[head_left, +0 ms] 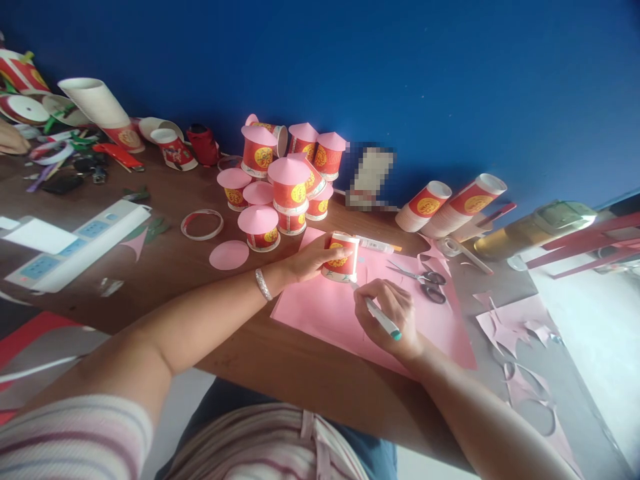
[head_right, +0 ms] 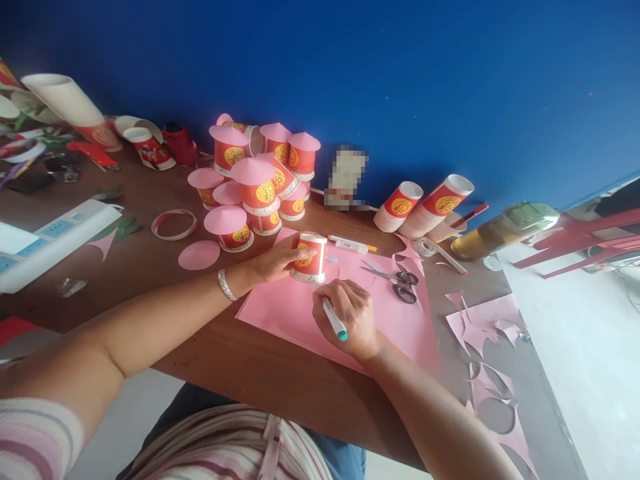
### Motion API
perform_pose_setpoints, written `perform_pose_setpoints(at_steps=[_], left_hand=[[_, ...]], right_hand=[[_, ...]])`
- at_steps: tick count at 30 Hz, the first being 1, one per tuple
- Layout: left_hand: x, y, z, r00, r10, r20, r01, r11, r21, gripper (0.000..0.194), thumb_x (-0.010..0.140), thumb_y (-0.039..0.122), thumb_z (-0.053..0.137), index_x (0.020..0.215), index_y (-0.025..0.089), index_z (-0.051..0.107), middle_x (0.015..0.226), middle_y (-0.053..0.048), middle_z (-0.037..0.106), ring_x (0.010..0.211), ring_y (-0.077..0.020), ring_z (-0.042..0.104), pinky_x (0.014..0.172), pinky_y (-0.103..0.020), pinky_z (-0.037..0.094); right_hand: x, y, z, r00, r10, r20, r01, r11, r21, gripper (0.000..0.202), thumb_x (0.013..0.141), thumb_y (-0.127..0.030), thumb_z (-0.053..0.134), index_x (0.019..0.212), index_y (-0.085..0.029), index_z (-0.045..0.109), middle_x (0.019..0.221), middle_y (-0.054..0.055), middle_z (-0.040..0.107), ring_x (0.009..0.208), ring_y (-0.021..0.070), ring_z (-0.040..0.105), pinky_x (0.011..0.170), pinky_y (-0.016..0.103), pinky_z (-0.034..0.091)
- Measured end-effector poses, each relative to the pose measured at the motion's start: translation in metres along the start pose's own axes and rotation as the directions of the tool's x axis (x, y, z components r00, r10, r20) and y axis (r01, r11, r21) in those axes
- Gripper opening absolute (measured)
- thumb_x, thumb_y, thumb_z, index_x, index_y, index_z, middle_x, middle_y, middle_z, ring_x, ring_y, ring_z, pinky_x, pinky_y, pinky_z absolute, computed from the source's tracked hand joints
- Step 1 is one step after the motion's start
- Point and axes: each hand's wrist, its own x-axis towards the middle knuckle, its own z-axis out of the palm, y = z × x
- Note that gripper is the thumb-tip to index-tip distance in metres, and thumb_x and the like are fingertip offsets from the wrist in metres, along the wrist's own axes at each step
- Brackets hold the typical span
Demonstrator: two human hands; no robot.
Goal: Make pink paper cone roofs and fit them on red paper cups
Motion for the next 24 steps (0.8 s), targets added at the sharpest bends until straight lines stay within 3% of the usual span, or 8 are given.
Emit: perform_pose_setpoints(at_steps=[11,24], left_hand=[[0.0026,-0.0048,-0.0025,0.999,0.032,0.004,-0.033,0.999,0.025,0.037,0.081,0.04,0.081,0.103,0.016,0.064,0.092,-0.003,0.064,0.083,-0.0131,0.061,0.072,-0.025,0.05],[0.0017,-0.0027,0.0007,0.999,0.033,-0.019,-0.033,0.999,0.004,0.039,0.078,0.039,0.084,0.104,0.017,0.065,0.097,-0.005,0.068,0.083,-0.0148,0.065,0.073,-0.026,0.051]], right_hand=[[-0.0012,-0.0023,0.003,0.997,-0.08,0.008,0.079,0.993,0.083,0.02,0.089,-0.003,0.056,0.089,-0.023,0.054,0.066,-0.003,0.058,0.056,0.0125,0.052,0.057,0.027,0.046],[-0.001,-0.0008,0.0051,0.999,-0.045,0.003,0.045,0.998,0.036,0.021,0.088,-0.003,0.056,0.086,-0.024,0.053,0.064,-0.004,0.058,0.054,0.0116,0.051,0.055,0.025,0.043]])
